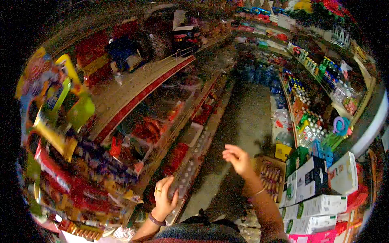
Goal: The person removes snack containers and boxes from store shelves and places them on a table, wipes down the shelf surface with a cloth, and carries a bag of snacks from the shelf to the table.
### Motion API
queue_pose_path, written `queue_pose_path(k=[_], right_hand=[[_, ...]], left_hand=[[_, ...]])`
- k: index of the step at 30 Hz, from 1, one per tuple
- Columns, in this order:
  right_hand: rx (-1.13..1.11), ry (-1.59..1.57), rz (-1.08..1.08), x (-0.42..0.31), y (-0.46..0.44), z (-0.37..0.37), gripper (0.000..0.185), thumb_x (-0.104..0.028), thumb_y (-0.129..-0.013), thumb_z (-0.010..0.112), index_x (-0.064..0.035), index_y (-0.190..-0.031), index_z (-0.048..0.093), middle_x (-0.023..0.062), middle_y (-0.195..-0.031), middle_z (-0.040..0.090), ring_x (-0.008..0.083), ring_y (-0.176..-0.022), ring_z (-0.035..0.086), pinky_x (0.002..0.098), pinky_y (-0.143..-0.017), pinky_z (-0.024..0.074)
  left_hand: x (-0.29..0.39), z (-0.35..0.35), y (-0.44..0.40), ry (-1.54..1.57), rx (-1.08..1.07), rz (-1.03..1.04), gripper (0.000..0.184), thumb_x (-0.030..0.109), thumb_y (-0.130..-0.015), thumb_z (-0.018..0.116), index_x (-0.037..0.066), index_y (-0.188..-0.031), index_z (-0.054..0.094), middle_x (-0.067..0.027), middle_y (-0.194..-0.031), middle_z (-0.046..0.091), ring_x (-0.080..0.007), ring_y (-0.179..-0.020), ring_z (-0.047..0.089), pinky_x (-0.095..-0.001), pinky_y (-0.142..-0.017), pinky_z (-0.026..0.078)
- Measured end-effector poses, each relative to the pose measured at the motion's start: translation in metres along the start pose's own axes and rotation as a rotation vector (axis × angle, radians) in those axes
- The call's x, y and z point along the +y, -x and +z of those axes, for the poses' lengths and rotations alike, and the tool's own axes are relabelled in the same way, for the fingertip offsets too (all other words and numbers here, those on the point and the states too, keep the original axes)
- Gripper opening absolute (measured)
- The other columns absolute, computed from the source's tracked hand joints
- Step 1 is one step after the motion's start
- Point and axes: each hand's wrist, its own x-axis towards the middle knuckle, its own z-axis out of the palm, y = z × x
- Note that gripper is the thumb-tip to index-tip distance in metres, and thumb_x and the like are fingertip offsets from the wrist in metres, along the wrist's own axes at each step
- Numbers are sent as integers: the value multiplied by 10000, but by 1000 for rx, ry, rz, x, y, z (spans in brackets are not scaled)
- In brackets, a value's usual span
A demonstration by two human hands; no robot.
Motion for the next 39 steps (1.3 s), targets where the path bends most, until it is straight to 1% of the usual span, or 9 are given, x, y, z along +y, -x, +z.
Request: queue_pose_path(k=[12,16,18,20,24,30,32,34,39], right_hand=[[-152,125,-614,-115,-370,3,314,-24,-862,596,-30,-1175,573,87,-1037,648,140,-959,610,273,-857,492],[-30,770,-1090,-164,-463,15,411,-108,-770,679,-26,-1162,585,174,-1068,636,333,-961,617,369,-872,493],[-130,1057,-1111,-187,-487,22,465,-156,-735,705,-30,-1166,584,203,-1072,615,399,-991,571,432,-865,481],[-262,1263,-831,-193,-504,32,498,-194,-720,710,-35,-1172,575,172,-1124,605,355,-1104,508,411,-939,417],[-459,1567,-792,-172,-564,42,493,-179,-698,731,-27,-1144,587,181,-1106,608,358,-1080,538,410,-907,436],[-501,953,-904,-171,-623,32,476,-194,-791,663,-36,-1222,540,190,-1173,587,337,-1106,544,379,-963,408],[-253,806,-1125,-170,-676,29,456,-267,-854,602,-33,-1240,535,177,-1194,584,308,-1134,536,358,-996,374],[-183,613,-967,-208,-662,41,473,-329,-886,559,-35,-1256,530,170,-1243,562,287,-1161,521,342,-1011,353],[-243,343,-943,-250,-621,74,482,-334,-876,578,-41,-1257,540,136,-1255,563,237,-1163,514,322,-999,360]], left_hand=[[-50,14,-148,-365,318,247,446,-8,-678,635,86,-1109,570,-135,-1031,579,-314,-892,590,-439,-737,482],[-18,-14,-185,-742,288,169,396,47,-726,634,134,-1106,559,-107,-1120,562,-297,-1014,559,-474,-883,433],[-15,-10,-205,-879,422,217,387,76,-746,629,163,-1117,559,-92,-1143,560,-289,-1051,548,-485,-929,413],[-11,-2,-224,-1058,460,199,380,96,-755,628,183,-1119,568,-86,-1163,557,-282,-1079,540,-490,-966,392],[-2,-17,-245,-1270,496,39,297,108,-758,624,122,-1054,641,-95,-1130,581,-290,-1061,558,-478,-965,387],[16,-55,-247,-1278,510,-255,333,0,-720,610,39,-1050,633,-128,-1059,606,-318,-950,567,-414,-855,448],[19,-71,-256,-1225,519,-301,287,11,-774,588,26,-1060,617,-152,-1029,611,-315,-921,590,-389,-794,463],[23,-85,-274,-1108,521,-467,247,40,-823,572,13,-1067,597,-170,-988,609,-322,-878,608,-387,-747,473],[-15,-142,-313,-1226,131,-453,273,167,-839,587,19,-1067,605,-203,-889,633,-379,-842,608,-433,-748,481]])
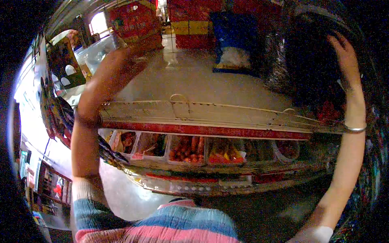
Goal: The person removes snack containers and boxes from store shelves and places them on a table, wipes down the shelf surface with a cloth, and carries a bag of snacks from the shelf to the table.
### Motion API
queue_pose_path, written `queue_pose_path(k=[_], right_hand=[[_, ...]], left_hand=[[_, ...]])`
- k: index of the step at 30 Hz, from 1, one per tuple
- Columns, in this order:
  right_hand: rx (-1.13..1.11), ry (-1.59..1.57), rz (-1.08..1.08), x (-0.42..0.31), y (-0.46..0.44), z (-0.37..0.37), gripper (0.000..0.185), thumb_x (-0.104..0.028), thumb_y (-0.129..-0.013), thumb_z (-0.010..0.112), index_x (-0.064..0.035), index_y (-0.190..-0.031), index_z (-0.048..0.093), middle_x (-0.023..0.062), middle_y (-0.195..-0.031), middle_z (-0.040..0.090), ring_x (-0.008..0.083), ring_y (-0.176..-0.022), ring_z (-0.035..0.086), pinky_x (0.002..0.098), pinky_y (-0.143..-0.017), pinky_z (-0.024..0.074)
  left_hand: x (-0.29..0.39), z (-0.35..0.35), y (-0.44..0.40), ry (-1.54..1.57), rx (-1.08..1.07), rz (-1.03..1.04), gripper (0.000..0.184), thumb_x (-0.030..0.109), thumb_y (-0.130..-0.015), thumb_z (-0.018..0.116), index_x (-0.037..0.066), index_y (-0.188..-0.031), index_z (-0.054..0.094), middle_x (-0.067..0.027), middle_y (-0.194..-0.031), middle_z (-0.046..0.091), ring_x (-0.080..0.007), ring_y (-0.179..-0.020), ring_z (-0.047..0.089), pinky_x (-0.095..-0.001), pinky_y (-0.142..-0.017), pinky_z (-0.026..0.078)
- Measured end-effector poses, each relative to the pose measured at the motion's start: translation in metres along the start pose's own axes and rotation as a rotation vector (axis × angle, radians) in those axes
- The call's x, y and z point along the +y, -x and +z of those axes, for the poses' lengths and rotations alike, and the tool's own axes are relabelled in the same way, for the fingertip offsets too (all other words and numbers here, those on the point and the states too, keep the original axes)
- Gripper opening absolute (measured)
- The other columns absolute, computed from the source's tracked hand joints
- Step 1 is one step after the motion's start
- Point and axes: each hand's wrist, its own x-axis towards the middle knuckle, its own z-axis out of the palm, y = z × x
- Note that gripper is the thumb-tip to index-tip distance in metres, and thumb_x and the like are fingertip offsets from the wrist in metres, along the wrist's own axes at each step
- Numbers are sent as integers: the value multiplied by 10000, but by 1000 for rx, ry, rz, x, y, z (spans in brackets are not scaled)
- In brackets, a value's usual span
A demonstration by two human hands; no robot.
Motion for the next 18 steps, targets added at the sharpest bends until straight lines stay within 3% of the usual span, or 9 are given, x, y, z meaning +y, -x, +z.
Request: queue_pose_path(k=[1,2,4,8,11,15,18], right_hand=[[-27,25,-52,-6,1,5,483,-335,-875,580,-41,-1256,542,129,-1252,566,230,-1159,515,318,-996,363],[-214,8,-74,-21,11,14,458,-322,-876,579,-37,-1233,557,126,-1229,579,222,-1145,520,317,-992,370],[-510,27,-265,-43,29,32,367,-186,-827,614,-54,-1169,586,113,-1158,608,217,-1107,536,323,-988,383],[-797,18,-495,-53,69,68,421,-216,-782,653,-70,-1167,564,171,-1144,593,320,-1098,542,392,-973,409],[-861,136,-528,-59,84,74,438,-256,-798,645,-50,-1174,552,192,-1142,588,354,-1077,543,402,-949,419],[-827,20,-490,-42,85,73,431,-263,-802,641,-36,-1159,557,194,-1127,594,357,-1073,545,407,-943,420],[-787,-6,-475,-32,88,73,423,-253,-801,644,-34,-1153,564,195,-1115,602,354,-1064,554,406,-935,427]], left_hand=[[-25,23,-16,-17,22,114,278,194,-837,590,9,-1044,611,-210,-879,633,-386,-851,605,-439,-765,482],[-67,53,-35,-156,-78,244,266,202,-831,596,-8,-994,611,-203,-857,637,-373,-818,619,-442,-718,500],[-120,101,-52,-176,-271,215,260,206,-813,606,-33,-915,603,-185,-801,635,-341,-728,639,-444,-595,515],[-73,83,-62,167,-429,-446,254,194,-757,619,-40,-853,592,-153,-684,611,-292,-573,628,-417,-413,471],[-92,118,-74,147,-670,-534,264,205,-740,634,-14,-886,616,-134,-659,611,-289,-595,638,-388,-437,481],[-121,162,-84,-212,-758,-280,306,209,-722,658,9,-953,639,-144,-695,622,-308,-624,628,-398,-518,507],[-145,176,-84,40,-657,-429,306,210,-746,648,-8,-960,641,-166,-777,634,-317,-696,622,-427,-600,517]])
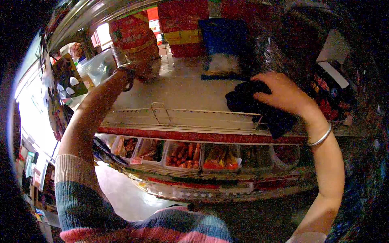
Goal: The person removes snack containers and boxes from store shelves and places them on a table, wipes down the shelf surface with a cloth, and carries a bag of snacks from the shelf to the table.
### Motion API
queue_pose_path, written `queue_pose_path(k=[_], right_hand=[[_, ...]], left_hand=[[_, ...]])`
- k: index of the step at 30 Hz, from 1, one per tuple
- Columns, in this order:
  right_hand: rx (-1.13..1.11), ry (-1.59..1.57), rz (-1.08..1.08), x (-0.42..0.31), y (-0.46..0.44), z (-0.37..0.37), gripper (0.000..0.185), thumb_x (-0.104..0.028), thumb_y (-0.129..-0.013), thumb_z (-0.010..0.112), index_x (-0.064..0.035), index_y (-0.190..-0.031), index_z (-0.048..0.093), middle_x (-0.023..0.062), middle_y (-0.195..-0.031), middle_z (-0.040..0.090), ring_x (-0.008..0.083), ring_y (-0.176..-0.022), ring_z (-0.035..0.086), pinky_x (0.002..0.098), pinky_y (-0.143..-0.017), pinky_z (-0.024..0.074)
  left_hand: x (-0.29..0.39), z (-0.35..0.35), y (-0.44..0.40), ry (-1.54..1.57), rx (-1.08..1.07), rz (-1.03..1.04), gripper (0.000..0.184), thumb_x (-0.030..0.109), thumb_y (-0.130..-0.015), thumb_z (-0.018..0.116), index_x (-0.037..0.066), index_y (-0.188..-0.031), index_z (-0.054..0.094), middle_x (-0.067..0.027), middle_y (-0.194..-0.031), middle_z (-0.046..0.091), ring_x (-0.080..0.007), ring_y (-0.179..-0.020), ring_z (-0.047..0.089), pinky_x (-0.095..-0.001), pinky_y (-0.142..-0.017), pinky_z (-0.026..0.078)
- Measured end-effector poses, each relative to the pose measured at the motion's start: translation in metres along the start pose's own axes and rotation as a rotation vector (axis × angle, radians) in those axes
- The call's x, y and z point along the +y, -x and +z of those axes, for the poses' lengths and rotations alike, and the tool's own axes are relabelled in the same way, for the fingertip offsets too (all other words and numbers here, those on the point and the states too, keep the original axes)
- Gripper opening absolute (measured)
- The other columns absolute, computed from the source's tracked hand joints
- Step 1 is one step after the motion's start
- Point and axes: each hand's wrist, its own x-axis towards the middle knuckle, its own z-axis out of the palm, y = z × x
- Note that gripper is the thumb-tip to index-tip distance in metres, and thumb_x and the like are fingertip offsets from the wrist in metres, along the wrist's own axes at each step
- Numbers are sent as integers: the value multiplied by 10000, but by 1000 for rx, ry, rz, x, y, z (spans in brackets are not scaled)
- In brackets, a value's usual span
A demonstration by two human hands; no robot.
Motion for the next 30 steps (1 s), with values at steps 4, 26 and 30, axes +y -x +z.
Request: queue_pose_path(k=[4,26,30], right_hand=[[56,-29,12,4,3,5,421,-242,-797,651,-28,-1152,574,190,-1114,610,353,-1043,573,404,-916,445],[413,-39,-21,-27,5,-7,393,-271,-833,647,-54,-1156,589,151,-1090,628,310,-1024,589,358,-937,431],[345,-795,215,-57,-11,-19,414,-336,-901,577,-22,-1171,585,86,-998,649,113,-779,587,238,-678,464]], left_hand=[[-44,-22,4,-44,300,397,240,202,-809,609,-23,-890,628,-149,-860,632,-305,-789,610,-431,-635,515],[147,-73,217,1468,268,92,287,111,-930,446,-33,-1176,413,-205,-1032,629,-300,-816,663,-344,-680,559],[158,-63,230,1455,234,173,319,228,-935,526,55,-1202,517,-90,-1004,657,-195,-797,659,-279,-608,530]])
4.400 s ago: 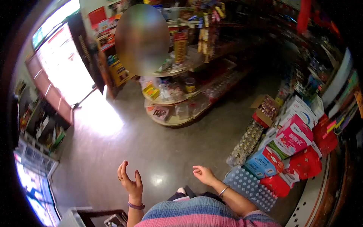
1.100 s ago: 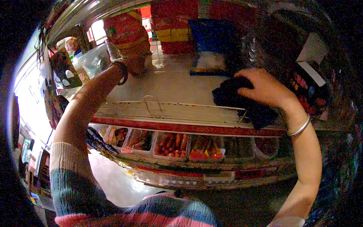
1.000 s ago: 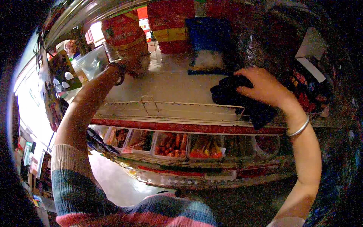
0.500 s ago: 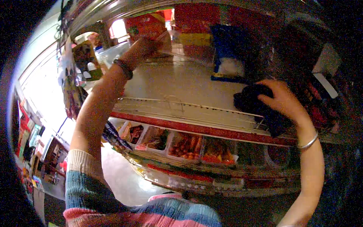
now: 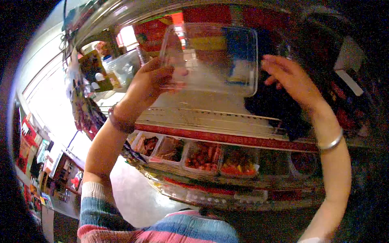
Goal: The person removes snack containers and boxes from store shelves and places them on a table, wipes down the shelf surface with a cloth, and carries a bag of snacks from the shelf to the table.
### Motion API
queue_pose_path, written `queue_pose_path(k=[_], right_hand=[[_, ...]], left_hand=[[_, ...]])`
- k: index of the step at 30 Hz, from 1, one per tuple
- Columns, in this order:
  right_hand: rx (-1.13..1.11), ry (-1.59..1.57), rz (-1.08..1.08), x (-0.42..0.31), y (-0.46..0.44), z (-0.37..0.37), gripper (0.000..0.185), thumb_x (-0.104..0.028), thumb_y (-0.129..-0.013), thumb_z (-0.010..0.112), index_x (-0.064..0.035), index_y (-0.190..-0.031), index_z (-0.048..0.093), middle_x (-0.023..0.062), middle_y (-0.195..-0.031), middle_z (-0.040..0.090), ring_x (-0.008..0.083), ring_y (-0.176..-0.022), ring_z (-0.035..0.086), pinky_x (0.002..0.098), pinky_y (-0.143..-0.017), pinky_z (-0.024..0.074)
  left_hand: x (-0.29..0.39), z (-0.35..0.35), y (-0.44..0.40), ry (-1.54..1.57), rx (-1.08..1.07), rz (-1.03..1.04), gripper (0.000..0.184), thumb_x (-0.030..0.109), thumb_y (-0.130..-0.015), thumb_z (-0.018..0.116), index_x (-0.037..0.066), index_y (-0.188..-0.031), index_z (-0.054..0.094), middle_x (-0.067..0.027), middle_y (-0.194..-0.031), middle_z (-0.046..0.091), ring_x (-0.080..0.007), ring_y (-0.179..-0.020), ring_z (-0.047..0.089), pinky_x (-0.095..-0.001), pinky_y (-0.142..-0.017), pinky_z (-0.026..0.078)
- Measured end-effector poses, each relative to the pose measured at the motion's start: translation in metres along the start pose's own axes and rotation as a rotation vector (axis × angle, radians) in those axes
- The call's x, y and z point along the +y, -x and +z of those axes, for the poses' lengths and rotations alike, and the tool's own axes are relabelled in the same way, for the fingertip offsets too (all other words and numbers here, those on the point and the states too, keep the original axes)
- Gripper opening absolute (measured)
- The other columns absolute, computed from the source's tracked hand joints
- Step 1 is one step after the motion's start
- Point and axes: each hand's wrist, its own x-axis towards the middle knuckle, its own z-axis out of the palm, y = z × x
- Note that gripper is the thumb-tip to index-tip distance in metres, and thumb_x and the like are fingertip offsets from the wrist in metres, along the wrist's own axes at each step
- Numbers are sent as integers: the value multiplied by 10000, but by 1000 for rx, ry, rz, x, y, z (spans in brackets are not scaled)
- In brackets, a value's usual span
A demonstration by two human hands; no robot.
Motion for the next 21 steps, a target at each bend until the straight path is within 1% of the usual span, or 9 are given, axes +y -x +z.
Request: queue_pose_path(k=[3,5,6,9,12,15,16,19,21], right_hand=[[-248,-297,110,-3,-8,3,368,-310,-900,571,-32,-1139,604,48,-907,662,56,-601,512,205,-510,396],[-307,-332,55,0,-12,8,334,-285,-900,567,-35,-1116,613,32,-859,662,43,-546,477,194,-466,368],[-336,-350,28,0,-13,8,318,-273,-899,565,-36,-1105,617,24,-835,661,37,-518,459,189,-444,354],[-262,-247,3,-5,-12,12,274,-239,-900,556,-41,-1073,633,21,-809,655,35,-522,463,183,-450,356],[-52,-73,-76,-17,-16,15,245,-225,-902,553,-45,-1039,647,11,-772,647,30,-519,455,172,-456,354],[-33,-178,-82,-27,-22,12,234,-223,-899,558,-45,-1013,657,4,-758,646,24,-514,443,173,-456,349],[-77,-262,-40,-27,-26,11,238,-221,-895,564,-36,-1016,651,5,-756,643,21,-512,435,174,-452,338],[-112,-374,2,-26,-37,17,277,-203,-893,557,-25,-1100,607,13,-756,643,23,-510,429,176,-446,326],[-112,-316,25,-32,-38,27,319,-193,-888,552,-24,-1158,563,21,-759,643,26,-516,434,175,-448,327]], left_hand=[[-7,-2,0,36,-69,5,292,219,-938,525,54,-1177,491,-105,-992,657,-199,-783,662,-275,-606,521],[-5,-2,6,33,-62,-11,228,206,-956,490,39,-1109,469,-146,-978,657,-208,-784,661,-268,-625,506],[-5,-2,7,54,-63,3,230,213,-957,490,40,-1108,468,-143,-965,659,-207,-776,659,-274,-628,507],[-4,-5,7,35,-52,-20,240,211,-957,492,34,-1118,472,-140,-965,657,-206,-785,656,-281,-643,512],[-4,-7,8,-28,12,88,270,208,-954,492,19,-1146,471,-155,-978,650,-208,-794,655,-282,-671,524],[3,-10,11,-74,53,89,341,206,-944,509,-2,-1208,452,-172,-987,640,-211,-807,653,-285,-704,533],[4,-12,12,-25,42,84,374,205,-935,524,-8,-1231,438,-174,-983,638,-214,-809,652,-286,-709,534],[11,-18,22,70,44,98,477,200,-909,569,-21,-1293,393,-177,-974,632,-228,-811,652,-291,-717,538],[17,-16,31,64,94,144,544,193,-889,601,-25,-1328,363,-174,-973,627,-239,-808,653,-297,-712,540]])
